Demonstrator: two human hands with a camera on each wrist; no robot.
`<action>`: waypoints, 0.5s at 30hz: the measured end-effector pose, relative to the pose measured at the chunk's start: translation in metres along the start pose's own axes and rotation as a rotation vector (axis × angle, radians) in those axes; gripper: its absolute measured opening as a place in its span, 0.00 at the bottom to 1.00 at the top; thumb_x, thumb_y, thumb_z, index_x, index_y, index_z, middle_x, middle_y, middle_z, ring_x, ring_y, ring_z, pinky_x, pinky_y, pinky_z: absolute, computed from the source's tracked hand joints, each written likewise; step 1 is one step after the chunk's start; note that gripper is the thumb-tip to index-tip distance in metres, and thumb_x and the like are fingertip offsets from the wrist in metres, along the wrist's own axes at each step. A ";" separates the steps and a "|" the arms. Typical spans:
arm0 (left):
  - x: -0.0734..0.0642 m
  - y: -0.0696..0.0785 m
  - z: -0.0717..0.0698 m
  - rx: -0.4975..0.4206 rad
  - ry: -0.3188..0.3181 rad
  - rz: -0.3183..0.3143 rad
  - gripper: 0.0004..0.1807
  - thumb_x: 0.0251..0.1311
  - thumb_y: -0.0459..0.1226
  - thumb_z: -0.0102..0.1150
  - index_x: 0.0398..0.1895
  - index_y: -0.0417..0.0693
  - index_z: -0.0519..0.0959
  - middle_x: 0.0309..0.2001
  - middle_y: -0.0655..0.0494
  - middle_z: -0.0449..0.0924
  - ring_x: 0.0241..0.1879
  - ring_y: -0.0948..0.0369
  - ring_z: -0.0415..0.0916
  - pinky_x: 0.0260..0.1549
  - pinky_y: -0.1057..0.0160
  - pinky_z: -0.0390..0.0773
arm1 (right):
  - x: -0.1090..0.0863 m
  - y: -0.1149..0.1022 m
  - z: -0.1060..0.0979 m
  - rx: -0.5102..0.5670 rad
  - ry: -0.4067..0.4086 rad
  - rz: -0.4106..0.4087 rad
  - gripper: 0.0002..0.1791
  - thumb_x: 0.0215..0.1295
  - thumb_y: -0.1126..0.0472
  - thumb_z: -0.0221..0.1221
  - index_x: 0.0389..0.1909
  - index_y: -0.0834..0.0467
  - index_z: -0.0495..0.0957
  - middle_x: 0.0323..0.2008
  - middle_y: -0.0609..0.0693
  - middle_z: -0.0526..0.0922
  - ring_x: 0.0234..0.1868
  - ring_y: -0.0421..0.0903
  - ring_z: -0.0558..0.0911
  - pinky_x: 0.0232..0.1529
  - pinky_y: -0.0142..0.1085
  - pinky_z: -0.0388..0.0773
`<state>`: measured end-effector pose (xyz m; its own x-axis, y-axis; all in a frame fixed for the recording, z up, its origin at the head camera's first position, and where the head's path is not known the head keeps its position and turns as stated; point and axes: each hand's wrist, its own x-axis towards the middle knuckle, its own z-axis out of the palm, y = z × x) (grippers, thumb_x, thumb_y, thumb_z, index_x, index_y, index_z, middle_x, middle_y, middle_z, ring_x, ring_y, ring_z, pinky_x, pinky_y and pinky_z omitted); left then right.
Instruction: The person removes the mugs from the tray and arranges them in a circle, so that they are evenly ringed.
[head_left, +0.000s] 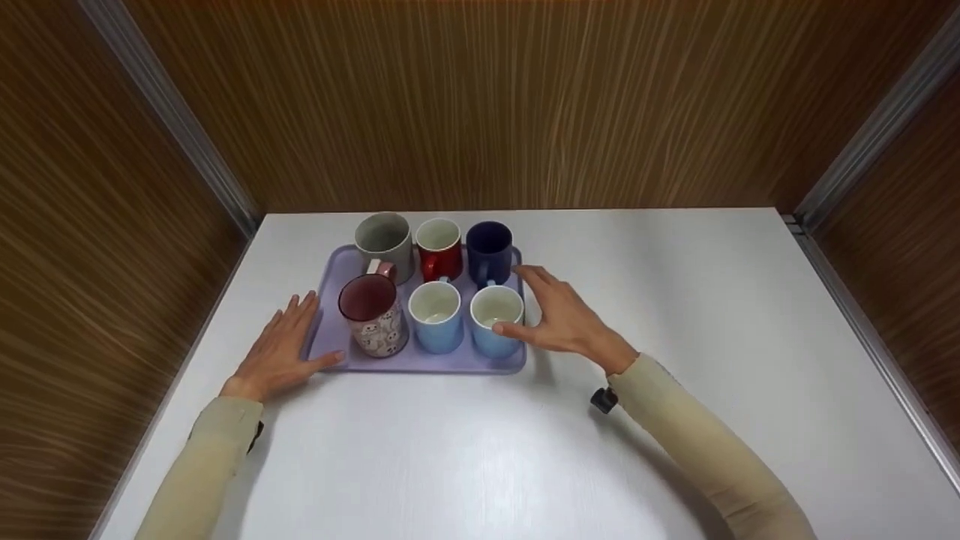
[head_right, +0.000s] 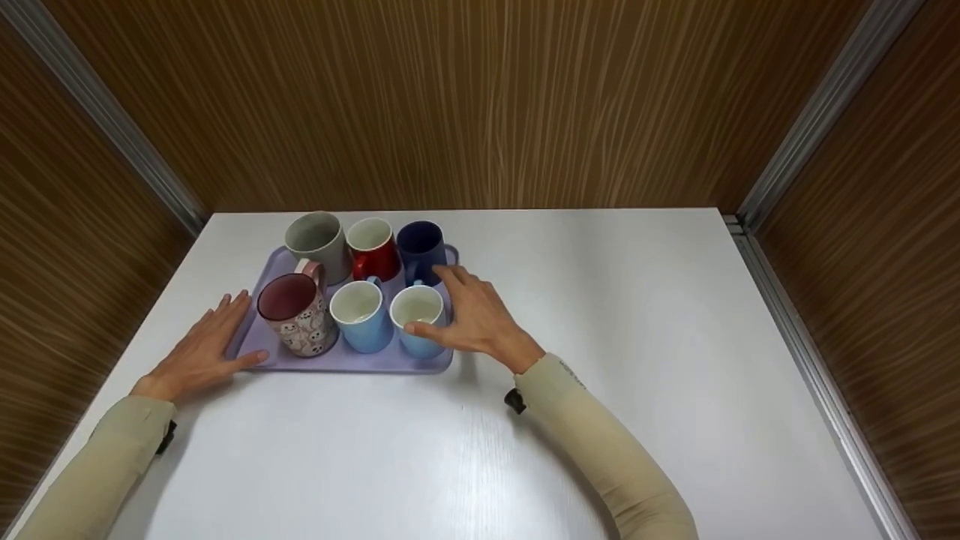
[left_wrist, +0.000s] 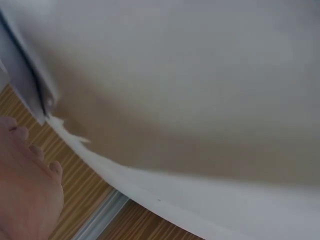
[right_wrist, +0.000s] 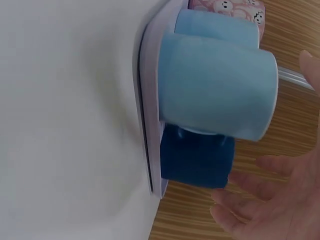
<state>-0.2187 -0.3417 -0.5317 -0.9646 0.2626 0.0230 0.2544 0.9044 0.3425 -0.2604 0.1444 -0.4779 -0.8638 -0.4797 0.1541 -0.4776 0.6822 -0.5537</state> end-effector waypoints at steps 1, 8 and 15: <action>0.000 0.000 0.002 0.007 -0.009 0.000 0.63 0.65 0.70 0.59 0.88 0.40 0.46 0.88 0.41 0.42 0.87 0.41 0.36 0.84 0.38 0.39 | 0.000 -0.001 0.003 0.012 -0.010 0.009 0.62 0.58 0.21 0.64 0.83 0.56 0.60 0.80 0.57 0.67 0.76 0.61 0.72 0.76 0.63 0.69; 0.003 0.001 0.010 0.055 -0.054 0.003 0.67 0.63 0.72 0.59 0.87 0.37 0.45 0.88 0.39 0.40 0.87 0.40 0.38 0.84 0.38 0.41 | 0.001 -0.005 0.015 0.095 -0.063 0.008 0.60 0.57 0.25 0.69 0.82 0.57 0.62 0.74 0.58 0.75 0.72 0.57 0.77 0.72 0.58 0.76; 0.002 -0.001 0.011 0.087 -0.065 0.000 0.69 0.63 0.74 0.57 0.86 0.33 0.43 0.88 0.37 0.37 0.87 0.39 0.38 0.84 0.38 0.43 | 0.005 -0.005 0.022 0.169 -0.047 -0.060 0.52 0.59 0.35 0.75 0.76 0.59 0.68 0.64 0.54 0.83 0.61 0.52 0.84 0.64 0.50 0.83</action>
<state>-0.2203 -0.3384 -0.5426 -0.9589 0.2809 -0.0395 0.2617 0.9296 0.2595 -0.2591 0.1260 -0.4925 -0.8242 -0.5448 0.1545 -0.4907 0.5508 -0.6752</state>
